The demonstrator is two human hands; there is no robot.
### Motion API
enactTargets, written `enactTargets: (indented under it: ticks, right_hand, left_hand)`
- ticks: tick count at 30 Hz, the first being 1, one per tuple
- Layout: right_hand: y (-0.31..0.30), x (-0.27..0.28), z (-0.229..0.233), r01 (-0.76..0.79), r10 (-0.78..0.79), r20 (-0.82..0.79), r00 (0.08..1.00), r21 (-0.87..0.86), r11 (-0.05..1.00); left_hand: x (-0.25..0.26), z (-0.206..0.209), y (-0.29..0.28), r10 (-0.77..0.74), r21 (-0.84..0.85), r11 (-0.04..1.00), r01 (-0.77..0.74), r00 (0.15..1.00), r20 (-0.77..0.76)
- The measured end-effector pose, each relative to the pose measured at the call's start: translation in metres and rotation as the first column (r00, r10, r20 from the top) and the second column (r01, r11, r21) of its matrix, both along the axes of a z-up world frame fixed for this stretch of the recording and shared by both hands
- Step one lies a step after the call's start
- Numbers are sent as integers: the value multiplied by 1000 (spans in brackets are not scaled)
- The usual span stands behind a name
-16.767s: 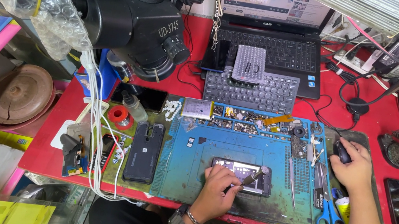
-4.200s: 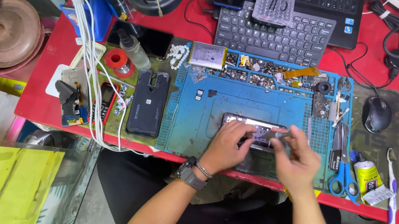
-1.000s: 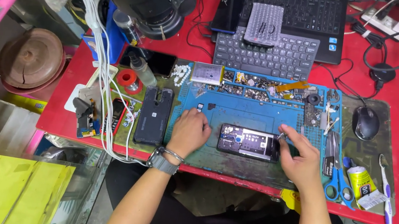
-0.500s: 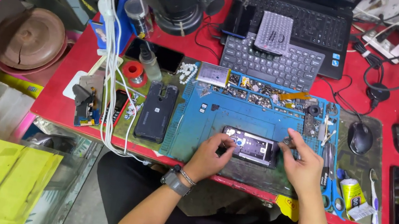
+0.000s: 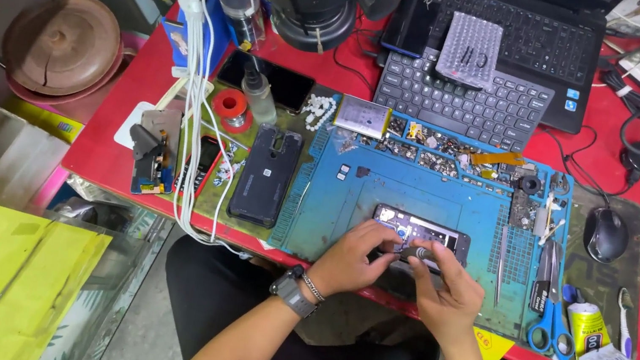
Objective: The person uses a soldering iron to work on the internal circuit board of a disassembled smartphone. They hold the device steady with one hand while applying the tool to specific components on the motherboard.
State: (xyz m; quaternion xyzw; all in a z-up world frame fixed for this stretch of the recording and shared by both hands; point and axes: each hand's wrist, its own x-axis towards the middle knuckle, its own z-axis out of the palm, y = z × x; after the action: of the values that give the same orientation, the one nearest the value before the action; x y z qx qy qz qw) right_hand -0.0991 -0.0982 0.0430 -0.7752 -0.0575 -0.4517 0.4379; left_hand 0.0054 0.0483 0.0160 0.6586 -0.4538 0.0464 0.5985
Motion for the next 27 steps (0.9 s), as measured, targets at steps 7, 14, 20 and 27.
enactTargets:
  ticks: [7,14,20,27]
  right_hand:
    - [3,5,7,1,-1,-23,1000,-14,1000]
    - [1,5,5,-1,1,-8,1000,41,999]
    - [1,5,1,5,-3,-18,1000,96,995]
    - [-3,2,-7,24,-14,-61,998,171,985]
  left_hand:
    - [0,-6,-1,-14,8,1000,14,999,-35]
    - [2,4,0,-41,-7,999,41,999,-28]
    - [3,6,0,-46,-1,999,46,999,-25]
    - [3,-3,-2,-35,21,999,35,999,12]
